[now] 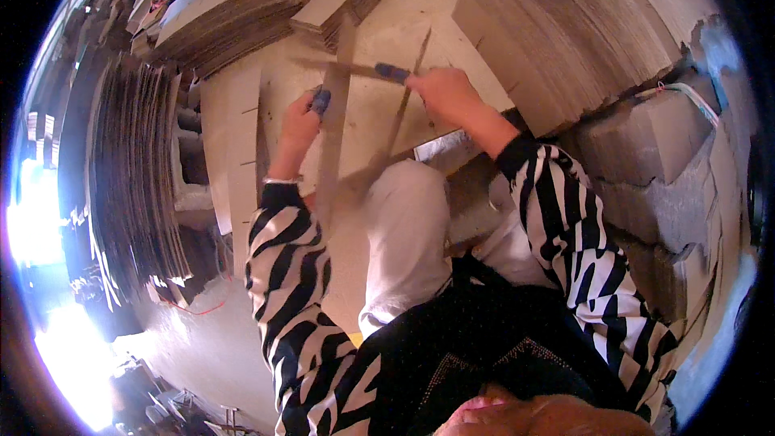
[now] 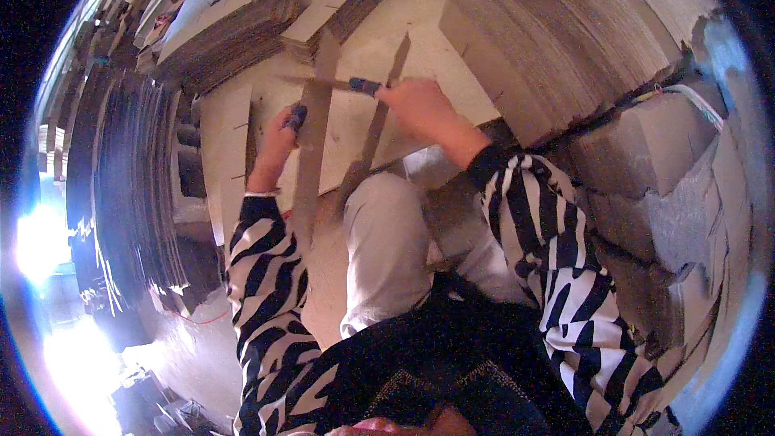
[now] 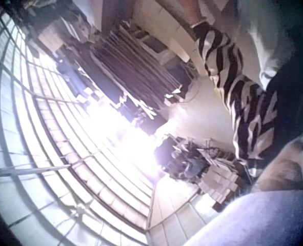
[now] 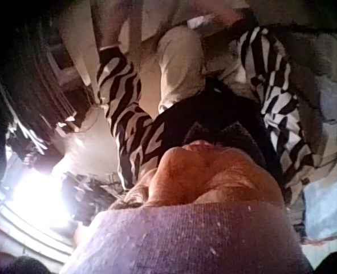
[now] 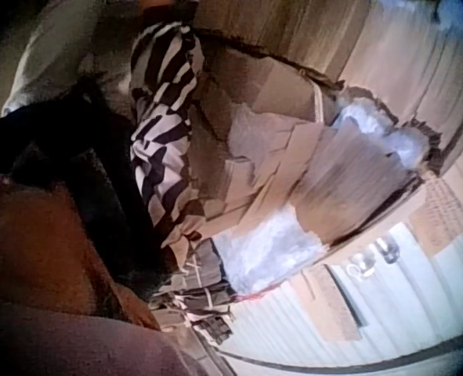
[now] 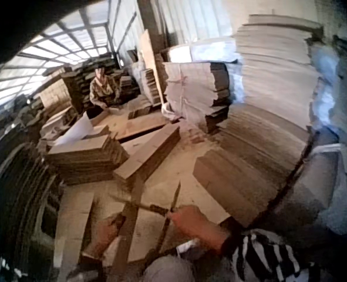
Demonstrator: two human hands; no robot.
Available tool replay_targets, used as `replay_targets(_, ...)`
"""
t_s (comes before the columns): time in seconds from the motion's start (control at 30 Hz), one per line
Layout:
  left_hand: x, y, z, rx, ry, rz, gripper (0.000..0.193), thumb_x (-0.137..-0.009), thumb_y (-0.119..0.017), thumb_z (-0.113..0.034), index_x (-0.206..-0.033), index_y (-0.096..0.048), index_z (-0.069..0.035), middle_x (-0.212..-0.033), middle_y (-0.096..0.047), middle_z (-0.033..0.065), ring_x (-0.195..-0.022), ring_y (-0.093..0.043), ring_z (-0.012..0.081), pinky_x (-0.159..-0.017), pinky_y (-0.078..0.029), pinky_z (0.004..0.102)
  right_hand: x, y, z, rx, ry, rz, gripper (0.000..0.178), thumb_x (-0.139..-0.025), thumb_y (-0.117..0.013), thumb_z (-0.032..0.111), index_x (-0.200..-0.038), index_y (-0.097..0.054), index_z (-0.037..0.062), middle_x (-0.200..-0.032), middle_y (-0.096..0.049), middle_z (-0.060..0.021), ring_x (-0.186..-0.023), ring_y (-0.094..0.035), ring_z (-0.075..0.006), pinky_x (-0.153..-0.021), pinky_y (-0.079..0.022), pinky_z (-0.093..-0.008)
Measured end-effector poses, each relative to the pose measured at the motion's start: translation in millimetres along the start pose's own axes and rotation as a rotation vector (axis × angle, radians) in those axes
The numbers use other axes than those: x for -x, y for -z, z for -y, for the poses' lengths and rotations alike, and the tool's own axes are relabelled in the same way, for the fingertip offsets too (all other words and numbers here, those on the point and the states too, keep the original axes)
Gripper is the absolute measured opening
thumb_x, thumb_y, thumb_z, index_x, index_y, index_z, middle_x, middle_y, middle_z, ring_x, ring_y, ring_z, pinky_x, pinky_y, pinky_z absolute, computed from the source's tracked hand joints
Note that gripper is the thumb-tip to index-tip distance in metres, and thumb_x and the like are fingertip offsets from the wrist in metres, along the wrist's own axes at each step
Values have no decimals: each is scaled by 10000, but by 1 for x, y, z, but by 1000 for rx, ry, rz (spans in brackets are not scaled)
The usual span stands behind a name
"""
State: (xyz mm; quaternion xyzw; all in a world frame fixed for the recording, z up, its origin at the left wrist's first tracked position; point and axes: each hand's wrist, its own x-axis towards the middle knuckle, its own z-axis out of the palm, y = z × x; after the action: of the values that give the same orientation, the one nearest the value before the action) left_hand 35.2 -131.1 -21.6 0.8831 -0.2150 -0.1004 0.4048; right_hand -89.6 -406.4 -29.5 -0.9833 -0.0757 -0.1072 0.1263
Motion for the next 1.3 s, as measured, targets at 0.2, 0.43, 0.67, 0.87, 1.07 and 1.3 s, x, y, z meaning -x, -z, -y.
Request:
replay_targets(0.2,93,13,-42,-147,-66,221,514,-948,-510,-201,-1433,-383,-87,-990,-675,133,-888,-648,230,-778,-498,346,-7,4,-34,-101,-153,76,319,-784,-603,85,-1100,-579,117,-899,-650,-192,-869,-641,-390,-717,-496,-502)
replay_targets(0.43,228,3,12,36,76,-107,730,-911,-594,-310,-1505,-233,-88,-1231,-583,194,-1122,-584,297,-950,-449,373,22,63,-42,-132,-389,155,509,-795,-654,220,-1262,-495,94,-1092,-610,-226,-1029,-573,-409,-831,-461,-488)
replay_targets(0.67,187,-75,8,480,43,-579,661,-945,-563,-314,-1469,-282,-26,-1310,-521,174,-1188,-516,262,-1007,-403,364,159,75,-103,480,-531,-25,656,-722,-751,177,-1318,-490,95,-1426,-424,-150,-1276,-410,-391,-1006,-367,-478)
replay_targets(0.87,138,-27,16,68,45,-314,256,-801,-594,-97,-1021,-675,6,-943,-675,211,-872,-659,323,-803,-496,367,170,73,-120,168,-423,-431,311,-773,-645,76,-1075,-579,40,-1172,-574,-171,-1068,-539,-402,-842,-436,-503)
replay_targets(1.07,110,22,9,-141,65,-237,201,-817,-593,-157,-970,-683,-61,-887,-670,214,-859,-645,375,-732,-504,435,154,139,-43,39,-270,-538,162,-831,-640,137,-924,-564,29,-800,-598,-224,-768,-573,-450,-643,-444,-497)
replay_targets(1.3,88,-15,19,-470,25,-16,302,-775,-520,-194,-976,-688,-43,-976,-663,228,-933,-631,407,-829,-496,479,90,90,64,-501,26,-233,190,-833,-643,168,-928,-548,34,-762,-598,-243,-741,-583,-463,-619,-441,-517)
